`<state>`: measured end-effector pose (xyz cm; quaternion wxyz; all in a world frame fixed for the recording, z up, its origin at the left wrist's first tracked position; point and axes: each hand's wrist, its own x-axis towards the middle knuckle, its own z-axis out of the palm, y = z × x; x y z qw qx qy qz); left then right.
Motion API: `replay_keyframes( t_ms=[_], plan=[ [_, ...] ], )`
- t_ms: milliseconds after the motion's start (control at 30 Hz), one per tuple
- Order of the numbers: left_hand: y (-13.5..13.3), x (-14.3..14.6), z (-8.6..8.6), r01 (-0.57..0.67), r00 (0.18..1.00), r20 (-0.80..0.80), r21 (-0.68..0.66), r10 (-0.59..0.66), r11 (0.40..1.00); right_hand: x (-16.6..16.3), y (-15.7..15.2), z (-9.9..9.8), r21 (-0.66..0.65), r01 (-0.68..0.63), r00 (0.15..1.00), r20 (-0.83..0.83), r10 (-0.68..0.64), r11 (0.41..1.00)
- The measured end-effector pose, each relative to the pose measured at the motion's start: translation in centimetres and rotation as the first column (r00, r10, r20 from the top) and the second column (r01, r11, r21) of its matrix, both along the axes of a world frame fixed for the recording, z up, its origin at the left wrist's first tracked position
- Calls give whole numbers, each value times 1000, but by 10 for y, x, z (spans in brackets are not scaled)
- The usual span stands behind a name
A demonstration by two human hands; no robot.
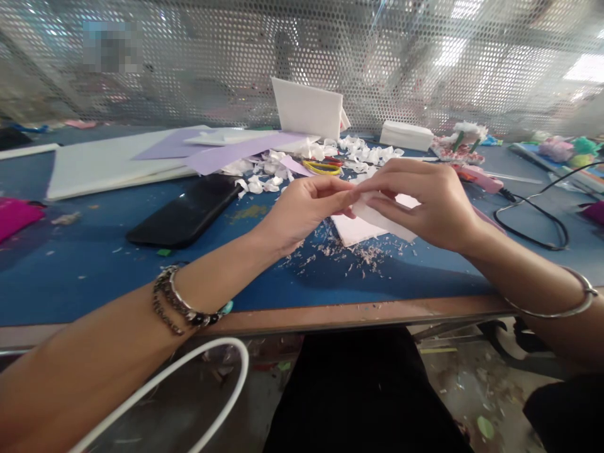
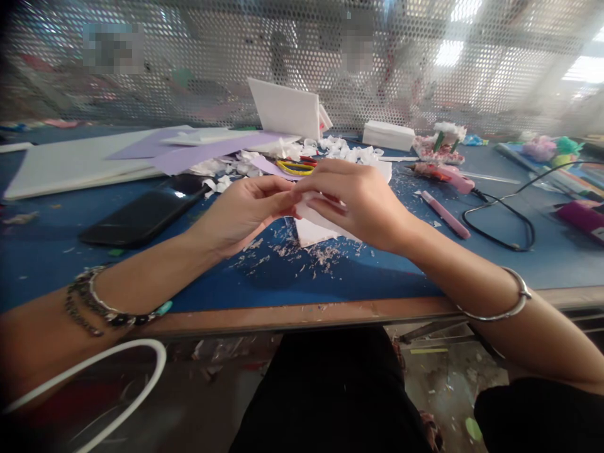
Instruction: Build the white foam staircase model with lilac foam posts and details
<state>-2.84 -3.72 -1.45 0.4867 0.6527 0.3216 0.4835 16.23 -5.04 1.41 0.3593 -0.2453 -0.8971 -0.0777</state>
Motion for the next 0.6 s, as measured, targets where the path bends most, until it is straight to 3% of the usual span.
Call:
replay_keyframes(
  t_ms=[467, 600],
  plan=[
    [-1, -1, 0, 24, 993, -112, -98, -35, 995, 8, 6, -4, 251, -23, 971, 235, -38, 968],
    [0, -1, -1, 12, 986, -167, -81, -26, 997, 6, 7, -4, 216, -12, 975, 218, -36, 976]
  ],
)
